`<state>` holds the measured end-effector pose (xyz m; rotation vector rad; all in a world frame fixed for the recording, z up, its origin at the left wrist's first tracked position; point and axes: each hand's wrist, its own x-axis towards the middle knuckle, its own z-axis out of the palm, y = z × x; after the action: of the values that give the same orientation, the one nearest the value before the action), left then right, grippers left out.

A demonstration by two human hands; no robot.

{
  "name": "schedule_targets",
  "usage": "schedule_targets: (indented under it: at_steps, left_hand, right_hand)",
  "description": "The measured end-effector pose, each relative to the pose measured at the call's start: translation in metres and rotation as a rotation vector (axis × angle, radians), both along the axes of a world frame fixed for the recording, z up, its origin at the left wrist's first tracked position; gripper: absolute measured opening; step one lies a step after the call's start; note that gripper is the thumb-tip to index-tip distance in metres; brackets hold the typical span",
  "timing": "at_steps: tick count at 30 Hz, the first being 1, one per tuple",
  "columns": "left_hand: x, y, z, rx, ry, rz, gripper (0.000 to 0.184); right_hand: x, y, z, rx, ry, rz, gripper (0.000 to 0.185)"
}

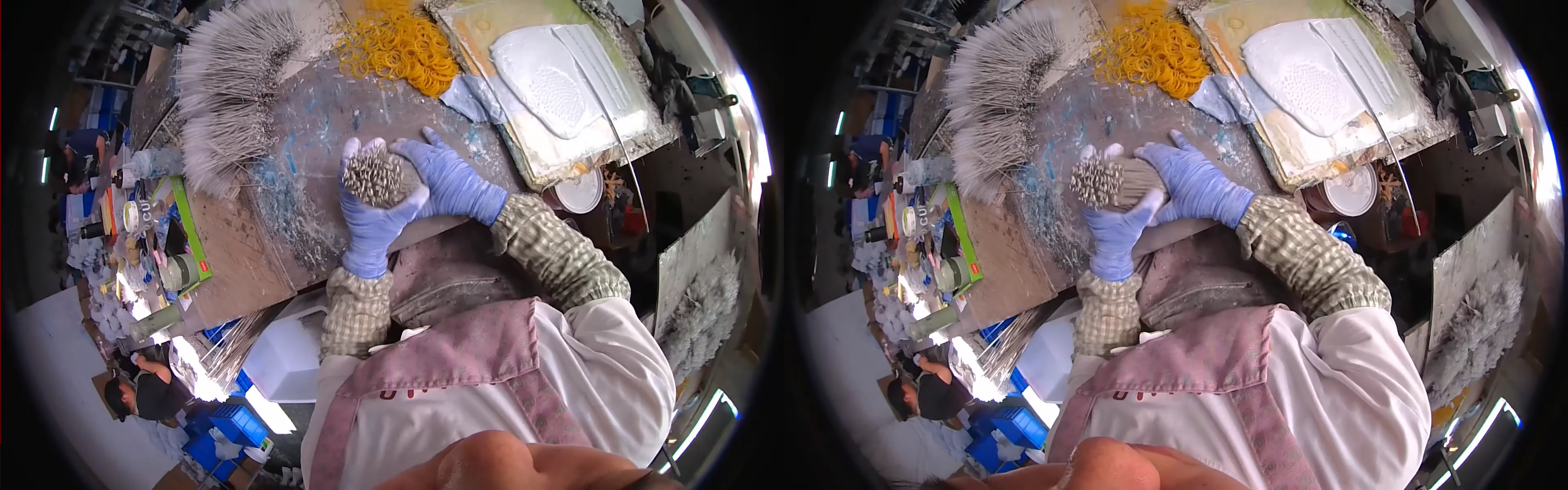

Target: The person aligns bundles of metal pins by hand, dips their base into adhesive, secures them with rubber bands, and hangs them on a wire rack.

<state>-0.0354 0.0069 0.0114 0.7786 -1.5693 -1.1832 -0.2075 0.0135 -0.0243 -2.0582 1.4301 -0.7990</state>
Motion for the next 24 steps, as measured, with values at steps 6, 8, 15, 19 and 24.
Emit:
schedule_targets:
  at_steps: [6,8,15,19,24]
  left_hand:
    - [0.010,-0.001,-0.025,0.251,0.135,-0.108,0.102]
    - [0.014,0.002,-0.033,0.267,0.182,-0.045,0.103]
    - [0.032,-0.010,0.046,0.210,0.171,-0.108,0.088]
    - [0.015,-0.009,0.052,0.022,0.063,0.088,0.075]
    - [0.012,0.002,-0.003,0.090,-0.050,-0.062,0.087]
  right_hand:
    - [0.025,0.003,0.012,-0.029,-0.170,-0.062,0.100]
    - [0.022,0.009,0.021,0.012,-0.264,-0.066,0.093]
    - [0.007,0.003,0.056,0.234,-0.058,0.202,0.101]
    - [0.008,0.014,0.039,-0.093,-0.221,-0.001,0.112]
    - [0.009,0.010,-0.012,-0.058,0.161,-0.007,0.118]
